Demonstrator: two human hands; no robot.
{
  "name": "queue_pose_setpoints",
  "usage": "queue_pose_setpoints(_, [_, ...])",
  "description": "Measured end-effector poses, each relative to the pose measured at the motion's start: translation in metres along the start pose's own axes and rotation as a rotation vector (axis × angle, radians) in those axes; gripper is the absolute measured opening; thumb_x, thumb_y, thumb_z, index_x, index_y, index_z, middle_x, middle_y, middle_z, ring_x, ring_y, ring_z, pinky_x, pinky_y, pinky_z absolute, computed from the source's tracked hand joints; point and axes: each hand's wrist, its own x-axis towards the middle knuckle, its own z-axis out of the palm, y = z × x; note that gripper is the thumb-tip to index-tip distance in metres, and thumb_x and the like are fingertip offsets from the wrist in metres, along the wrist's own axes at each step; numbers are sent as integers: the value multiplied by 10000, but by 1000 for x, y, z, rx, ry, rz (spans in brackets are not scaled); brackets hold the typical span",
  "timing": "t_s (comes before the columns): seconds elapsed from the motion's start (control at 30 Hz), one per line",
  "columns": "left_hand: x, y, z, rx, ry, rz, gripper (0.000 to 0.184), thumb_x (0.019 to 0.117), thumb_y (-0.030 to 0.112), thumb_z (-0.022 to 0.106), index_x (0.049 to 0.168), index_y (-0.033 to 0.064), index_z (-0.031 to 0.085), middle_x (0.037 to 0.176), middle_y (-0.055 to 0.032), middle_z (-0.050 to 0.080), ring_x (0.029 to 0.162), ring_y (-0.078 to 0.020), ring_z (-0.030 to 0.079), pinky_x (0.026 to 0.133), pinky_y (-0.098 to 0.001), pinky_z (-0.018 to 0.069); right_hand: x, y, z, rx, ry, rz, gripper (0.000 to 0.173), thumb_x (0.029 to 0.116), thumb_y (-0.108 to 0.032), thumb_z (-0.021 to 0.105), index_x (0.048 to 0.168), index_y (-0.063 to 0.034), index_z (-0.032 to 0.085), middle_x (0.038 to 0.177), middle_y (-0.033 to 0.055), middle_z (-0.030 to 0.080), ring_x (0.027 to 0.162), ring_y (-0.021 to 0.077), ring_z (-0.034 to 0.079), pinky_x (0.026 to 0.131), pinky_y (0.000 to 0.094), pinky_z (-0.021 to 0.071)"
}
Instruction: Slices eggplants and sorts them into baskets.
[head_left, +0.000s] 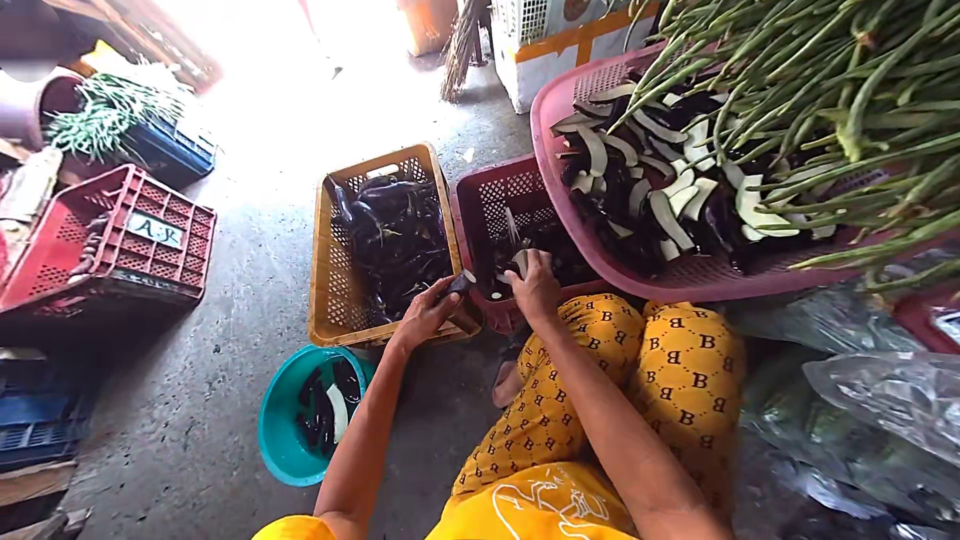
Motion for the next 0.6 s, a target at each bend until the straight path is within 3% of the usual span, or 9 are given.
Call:
queue_pose_setpoints(0.07, [4, -1, -3, 81, 9, 80, 465, 1039, 273, 571, 1453, 60, 547, 1318, -154, 657, 1206, -223, 633, 1074, -452, 473, -2, 0, -1, 244, -50, -37, 563, 973, -320, 726, 1374, 31, 545, 1327, 261, 567, 935, 364, 670, 817, 516, 572])
queue_pose_setpoints(0.1, [6, 0, -2, 169, 14, 137, 463, 1029, 272, 600, 1449, 81, 564, 1335, -154, 657, 1237, -270, 626, 1091, -511, 456, -4, 0, 0, 398, -131, -56, 522, 989, -328, 702, 1352, 13, 550, 1146, 194, 621, 729, 233, 635, 660, 386, 566])
queue_pose_setpoints(0.17, [10, 8, 7, 323, 56, 261, 463, 994, 246, 664, 1421, 81, 590, 1278, -178, 683, 1182, -358, 652, 1041, -589, 474, -7, -2, 2, 668, -336, -42, 446, 977, -219, 715, 1333, 0, 558, 1045, 128, 687, 622, 106, 594, 537, 249, 506])
queue_pose_setpoints(0.27, [16, 20, 28, 497, 310, 445, 418, 911, 210, 759, 1279, 27, 680, 1156, -153, 738, 1081, -368, 694, 1008, -591, 485, -9, -6, 0, 797, -310, 56, 312, 938, -65, 728, 1221, 19, 628, 982, 113, 707, 665, 100, 633, 566, 228, 514])
queue_pose_setpoints(0.37, [19, 17, 55, 500, 804, 465, 519, 860, 349, 794, 1212, -13, 673, 1265, -223, 677, 1252, -459, 587, 1114, -688, 317, -9, -6, 2, 1055, -86, 185, 204, 957, 8, 672, 1142, 59, 606, 857, 104, 683, 557, 94, 596, 539, 224, 542])
queue_pose_setpoints(0.43, [23, 16, 70, 218, 1022, 336, 736, 840, 374, 790, 1291, -145, 530, 1383, -378, 518, 1347, -544, 449, 1162, -655, 272, -8, -5, 0, 1212, -6, 286, 177, 984, 19, 627, 1146, 65, 574, 875, 121, 661, 575, 134, 608, 604, 281, 595])
queue_pose_setpoints(0.5, [26, 24, 80, -290, 907, 99, 812, 973, 281, 612, 1529, -135, 193, 1557, -350, 302, 1441, -394, 362, 1179, -457, 342, -8, -6, 0, 1273, -12, 345, 161, 1001, 8, 606, 1147, 53, 556, 870, 112, 643, 554, 136, 587, 612, 298, 604])
queue_pose_setpoints(0.53, [30, 27, 83, -574, 806, 35, 733, 1048, 258, 482, 1581, -52, 87, 1566, -282, 315, 1405, -301, 424, 1131, -407, 419, -10, -5, 1, 1265, -47, 352, 161, 1002, 2, 609, 1146, 52, 557, 861, 110, 641, 548, 135, 581, 613, 303, 605])
queue_pose_setpoints(0.6, [43, 32, 85, -1046, 694, -30, 497, 1129, 308, 327, 1549, 71, 207, 1323, -176, 558, 1107, -230, 641, 920, -396, 564, -16, -2, 5, 1108, -156, 281, 208, 991, -28, 645, 1166, 61, 576, 835, 105, 630, 532, 125, 550, 599, 296, 589])
